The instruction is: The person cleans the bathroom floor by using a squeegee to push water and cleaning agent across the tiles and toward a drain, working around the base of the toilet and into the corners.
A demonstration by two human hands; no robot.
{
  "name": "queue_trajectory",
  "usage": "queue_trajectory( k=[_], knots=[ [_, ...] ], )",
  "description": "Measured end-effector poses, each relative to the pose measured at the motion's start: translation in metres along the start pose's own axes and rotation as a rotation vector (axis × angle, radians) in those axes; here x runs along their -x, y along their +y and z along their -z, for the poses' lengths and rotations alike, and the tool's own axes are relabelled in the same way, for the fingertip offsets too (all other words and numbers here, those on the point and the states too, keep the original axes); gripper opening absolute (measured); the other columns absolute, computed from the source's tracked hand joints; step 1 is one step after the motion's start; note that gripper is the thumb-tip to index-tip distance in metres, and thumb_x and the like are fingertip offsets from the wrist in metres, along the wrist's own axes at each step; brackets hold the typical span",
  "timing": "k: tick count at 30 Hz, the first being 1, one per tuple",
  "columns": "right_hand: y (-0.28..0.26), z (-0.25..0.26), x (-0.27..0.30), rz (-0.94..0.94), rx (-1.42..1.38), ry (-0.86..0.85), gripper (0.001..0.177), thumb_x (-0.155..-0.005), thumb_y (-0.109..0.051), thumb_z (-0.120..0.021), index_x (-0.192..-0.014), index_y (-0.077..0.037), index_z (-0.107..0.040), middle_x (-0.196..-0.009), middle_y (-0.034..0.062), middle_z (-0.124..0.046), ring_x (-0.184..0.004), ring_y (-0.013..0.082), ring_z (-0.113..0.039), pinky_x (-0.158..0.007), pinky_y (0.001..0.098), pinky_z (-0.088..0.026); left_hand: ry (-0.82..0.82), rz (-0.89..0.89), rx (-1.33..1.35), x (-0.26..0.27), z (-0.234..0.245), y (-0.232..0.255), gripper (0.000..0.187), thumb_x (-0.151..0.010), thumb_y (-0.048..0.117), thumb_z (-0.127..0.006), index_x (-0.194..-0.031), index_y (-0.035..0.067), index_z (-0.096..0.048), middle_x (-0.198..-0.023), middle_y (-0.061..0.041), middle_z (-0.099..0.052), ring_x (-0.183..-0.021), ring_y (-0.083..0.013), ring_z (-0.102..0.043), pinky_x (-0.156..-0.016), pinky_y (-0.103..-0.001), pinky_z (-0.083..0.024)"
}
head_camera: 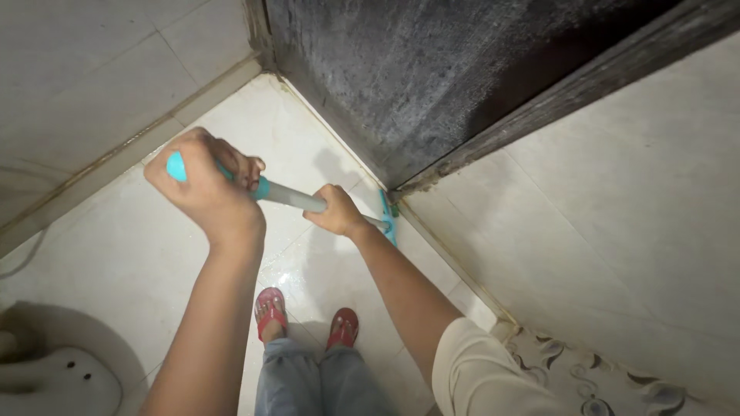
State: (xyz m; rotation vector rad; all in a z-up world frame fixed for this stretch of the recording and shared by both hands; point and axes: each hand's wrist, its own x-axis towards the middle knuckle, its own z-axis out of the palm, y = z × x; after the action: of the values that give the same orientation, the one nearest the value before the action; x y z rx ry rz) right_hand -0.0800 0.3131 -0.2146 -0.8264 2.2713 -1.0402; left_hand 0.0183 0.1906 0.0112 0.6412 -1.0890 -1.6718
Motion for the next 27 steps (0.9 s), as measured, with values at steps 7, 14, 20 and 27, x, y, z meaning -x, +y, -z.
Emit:
queue_trajectory(
  k=[7, 14, 20, 27],
  knots=[
    [0.055, 0.028, 0.037, 0.038, 0.103, -0.327, 0.047, -0.069, -0.027, -0.086, -0.101, 0.002, -0.067, -0.102, 0.0209, -0.071, -0.098, 0.032, -0.07, -0.087, 0.0391, -0.055, -0.055, -0.048, -0.13, 0.088, -0.015, 0.021, 0.052, -0.113, 0.034, -0.048, -0.071, 0.004, -0.042, -0.058, -0.006, -0.043, -0.049, -0.0162, -0.045, -0.06, -0.036, -0.051],
    [0.131, 0.079, 0.152, 0.375, -0.019, -0.015, 0.068, -0.054, -0.025, -0.095, -0.11, 0.001, -0.067, -0.109, 0.0198, -0.068, -0.105, 0.0351, -0.062, -0.091, 0.0445, -0.047, -0.63, -0.154, -0.336, 0.194, -0.027, 0.033, 0.036, -0.102, 0.033, -0.062, -0.084, 0.003, -0.055, -0.077, -0.013, -0.059, -0.09, -0.0293, -0.073, -0.084, -0.039, -0.057],
    [0.077, 0.13, 0.208, 0.312, -1.12, 0.286, 0.047, -0.113, -0.049, -0.052, -0.127, -0.004, -0.059, -0.123, 0.01, -0.063, -0.12, 0.0231, -0.062, -0.107, 0.0392, -0.052, -0.792, -0.154, -0.472, 0.221, -0.109, 0.022, 0.026, -0.087, 0.016, -0.078, -0.076, 0.001, -0.059, -0.077, -0.015, -0.064, -0.076, -0.0345, -0.061, -0.075, -0.042, -0.05],
    [0.003, 0.218, 0.272, -0.252, -1.008, 0.346, 0.059, -0.102, -0.052, -0.025, -0.136, -0.013, -0.052, -0.132, 0.0008, -0.062, -0.123, 0.0134, -0.061, -0.102, 0.0359, -0.052, -1.165, -0.057, -0.577, 0.23, -0.139, 0.03, 0.025, -0.097, 0.025, -0.074, -0.083, 0.005, -0.069, -0.082, -0.014, -0.07, -0.085, -0.0319, -0.066, -0.09, -0.04, -0.054]
  ],
)
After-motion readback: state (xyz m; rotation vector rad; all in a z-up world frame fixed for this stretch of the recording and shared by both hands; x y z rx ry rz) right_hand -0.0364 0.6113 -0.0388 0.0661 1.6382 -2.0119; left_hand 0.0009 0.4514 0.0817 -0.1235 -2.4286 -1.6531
